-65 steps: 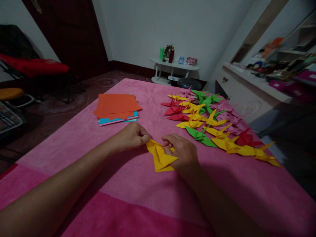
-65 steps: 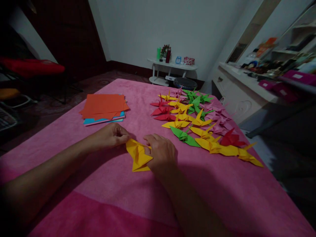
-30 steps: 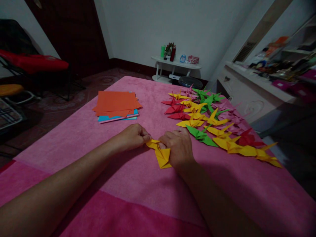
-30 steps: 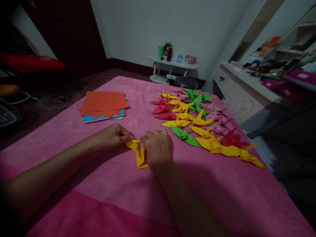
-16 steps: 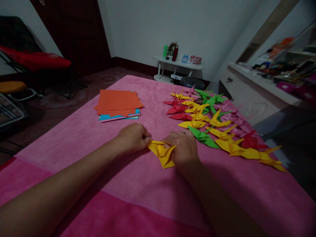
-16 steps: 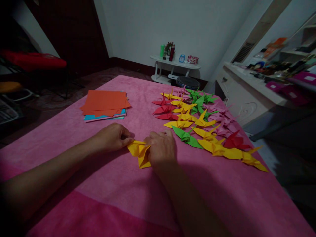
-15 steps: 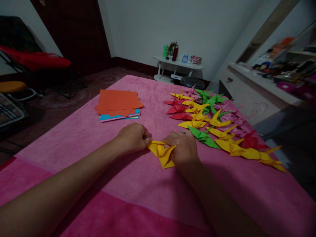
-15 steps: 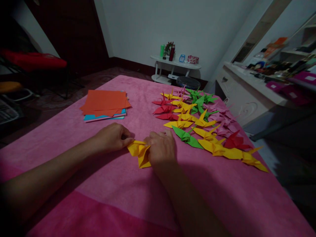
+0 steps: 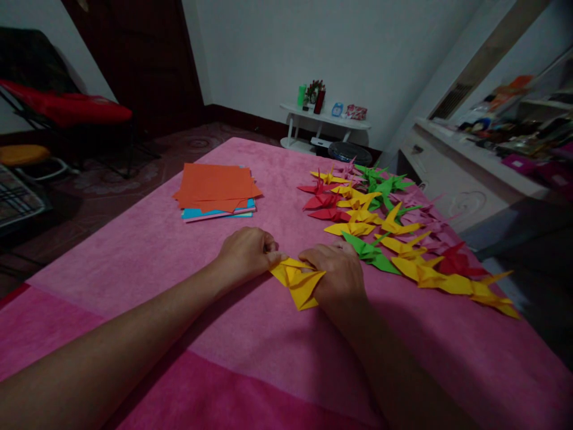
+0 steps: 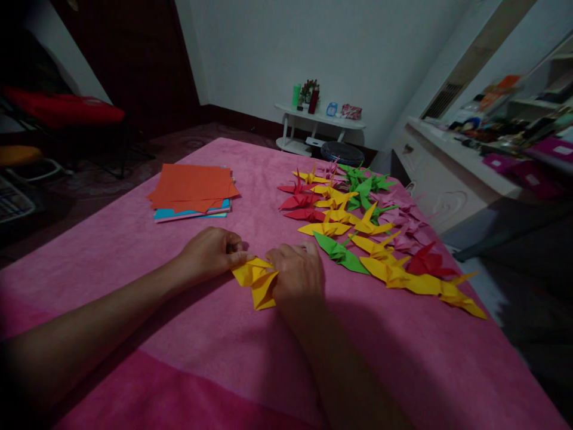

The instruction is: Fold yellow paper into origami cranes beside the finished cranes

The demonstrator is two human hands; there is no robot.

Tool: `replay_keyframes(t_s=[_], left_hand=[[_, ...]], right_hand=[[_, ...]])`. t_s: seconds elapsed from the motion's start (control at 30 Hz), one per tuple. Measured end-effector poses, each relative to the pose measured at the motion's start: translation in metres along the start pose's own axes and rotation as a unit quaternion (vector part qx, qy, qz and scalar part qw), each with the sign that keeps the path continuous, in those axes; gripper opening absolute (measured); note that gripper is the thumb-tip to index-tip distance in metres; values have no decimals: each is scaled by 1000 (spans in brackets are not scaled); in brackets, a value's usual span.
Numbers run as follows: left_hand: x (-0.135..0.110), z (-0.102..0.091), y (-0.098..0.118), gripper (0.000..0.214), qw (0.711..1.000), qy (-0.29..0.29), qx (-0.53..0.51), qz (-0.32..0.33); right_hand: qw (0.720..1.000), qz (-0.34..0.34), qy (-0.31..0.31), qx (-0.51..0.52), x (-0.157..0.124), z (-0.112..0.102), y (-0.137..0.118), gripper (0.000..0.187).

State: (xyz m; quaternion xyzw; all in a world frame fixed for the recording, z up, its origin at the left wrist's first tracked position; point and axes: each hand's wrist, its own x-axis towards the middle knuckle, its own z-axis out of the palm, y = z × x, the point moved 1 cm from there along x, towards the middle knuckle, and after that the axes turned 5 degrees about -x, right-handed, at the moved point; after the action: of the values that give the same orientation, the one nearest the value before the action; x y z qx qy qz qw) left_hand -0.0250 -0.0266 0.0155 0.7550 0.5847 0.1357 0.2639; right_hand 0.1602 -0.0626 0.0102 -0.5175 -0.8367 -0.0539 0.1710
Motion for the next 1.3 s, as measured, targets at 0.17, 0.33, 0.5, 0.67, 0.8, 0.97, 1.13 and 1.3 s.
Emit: replay_keyframes(t_s=[0.17,0.33,0.5,0.67,0.8,0.97,1.13,1.3], left_hand=[[-2,2,0,35,1000,15,12,-10],[-5,3,1,30,999,22,35,-10],[-7,3,2,29,998,17,68,5],[-4,4,5,35,999,27,45,10],[-3,6,6,36,1000,23,15,7],[-6,6,5,37,999,13,-33,17],[-7,9,3,33,996,32,-64,44],[-7,12,5,27,997,29,-57,35]], right_hand=[[998,37,43,30,-6,0,4,8],[997,33,39,54,-6,-1,2,7],[994,11,83,75,-10,5,1,11],[992,-6,105,67,-10,9,-3,15],[996,9,77,53,-10,6,2,11],[995,8,92,48,-17,5,14,6],[987,16,155,48,-20,5,15,2],[986,24,155,59,-18,7,15,5]])
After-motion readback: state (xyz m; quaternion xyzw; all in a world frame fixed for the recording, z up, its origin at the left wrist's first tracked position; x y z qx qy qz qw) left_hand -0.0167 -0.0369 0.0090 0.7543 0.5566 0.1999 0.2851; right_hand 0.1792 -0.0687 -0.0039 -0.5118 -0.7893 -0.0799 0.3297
